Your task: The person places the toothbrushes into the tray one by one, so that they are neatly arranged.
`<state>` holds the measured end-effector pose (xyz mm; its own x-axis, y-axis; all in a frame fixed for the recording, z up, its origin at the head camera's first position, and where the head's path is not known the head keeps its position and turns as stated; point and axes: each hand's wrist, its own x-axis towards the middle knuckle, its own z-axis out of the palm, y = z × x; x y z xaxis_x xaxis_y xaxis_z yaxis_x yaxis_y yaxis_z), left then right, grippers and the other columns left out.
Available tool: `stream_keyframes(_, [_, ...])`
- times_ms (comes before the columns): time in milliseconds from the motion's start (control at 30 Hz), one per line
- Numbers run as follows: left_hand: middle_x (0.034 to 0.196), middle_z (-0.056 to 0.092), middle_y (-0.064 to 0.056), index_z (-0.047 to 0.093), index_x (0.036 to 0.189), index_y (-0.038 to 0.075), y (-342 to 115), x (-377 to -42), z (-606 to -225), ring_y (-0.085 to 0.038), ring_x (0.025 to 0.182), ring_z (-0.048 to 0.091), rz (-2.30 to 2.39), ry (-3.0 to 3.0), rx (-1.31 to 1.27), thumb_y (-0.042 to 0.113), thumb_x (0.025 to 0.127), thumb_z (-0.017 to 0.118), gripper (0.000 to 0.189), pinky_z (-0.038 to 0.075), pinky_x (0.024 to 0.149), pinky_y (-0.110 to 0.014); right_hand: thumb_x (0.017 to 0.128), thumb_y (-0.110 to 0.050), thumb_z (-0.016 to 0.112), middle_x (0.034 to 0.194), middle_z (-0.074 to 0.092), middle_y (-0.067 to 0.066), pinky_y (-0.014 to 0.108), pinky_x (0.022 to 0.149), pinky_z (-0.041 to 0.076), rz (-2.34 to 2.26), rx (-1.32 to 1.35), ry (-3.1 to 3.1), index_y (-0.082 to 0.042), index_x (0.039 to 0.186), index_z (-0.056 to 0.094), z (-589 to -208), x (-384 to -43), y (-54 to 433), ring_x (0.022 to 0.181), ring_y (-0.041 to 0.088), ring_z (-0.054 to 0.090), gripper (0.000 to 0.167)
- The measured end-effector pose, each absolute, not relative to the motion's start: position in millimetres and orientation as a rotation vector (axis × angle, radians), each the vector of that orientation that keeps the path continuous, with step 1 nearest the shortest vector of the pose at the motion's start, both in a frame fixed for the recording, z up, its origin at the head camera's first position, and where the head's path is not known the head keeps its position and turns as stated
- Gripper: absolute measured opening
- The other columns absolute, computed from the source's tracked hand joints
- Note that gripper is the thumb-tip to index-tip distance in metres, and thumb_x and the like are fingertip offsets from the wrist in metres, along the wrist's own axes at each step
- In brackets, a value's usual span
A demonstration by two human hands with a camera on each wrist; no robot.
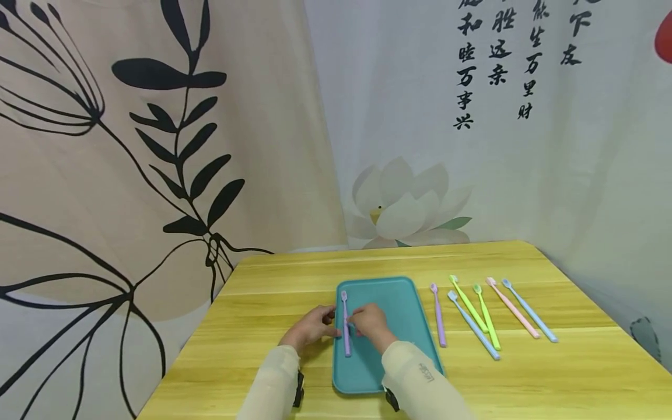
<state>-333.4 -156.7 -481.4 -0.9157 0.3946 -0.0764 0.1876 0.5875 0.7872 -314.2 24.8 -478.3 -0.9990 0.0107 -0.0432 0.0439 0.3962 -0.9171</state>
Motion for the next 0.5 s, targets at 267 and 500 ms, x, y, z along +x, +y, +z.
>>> stream_keyframes(267, [0.129,0.054,-0.018,0.043,0.147,-0.003,-158.9,-333.5,-480.8,-0.033,0.116,0.05,1.209,2.582,0.5,0.011,0.087,0.077,0.071,0.042,0.099,-0.054,0.094,-0.007,0.064,0.092,0.066,0.02,0.034,0.065,0.056,-1.872,-0.009,2.411,0.012,0.122,0.062,-468.2,-317.0,45.2,0.069,0.021,0.058,0.033])
stream_keyframes(500, [0.128,0.054,-0.018,0.042,0.147,-0.005,-158.7,-331.6,-479.2,-0.034,0.115,0.049,1.224,2.574,0.498,0.009,0.086,0.077,0.072,0.041,0.099,-0.055,0.095,-0.009,0.064,0.106,0.068,0.015,0.041,0.077,0.057,-1.875,-0.047,2.396,0.01,0.124,0.062,-456.9,-316.4,64.8,0.091,0.033,0.063,0.035])
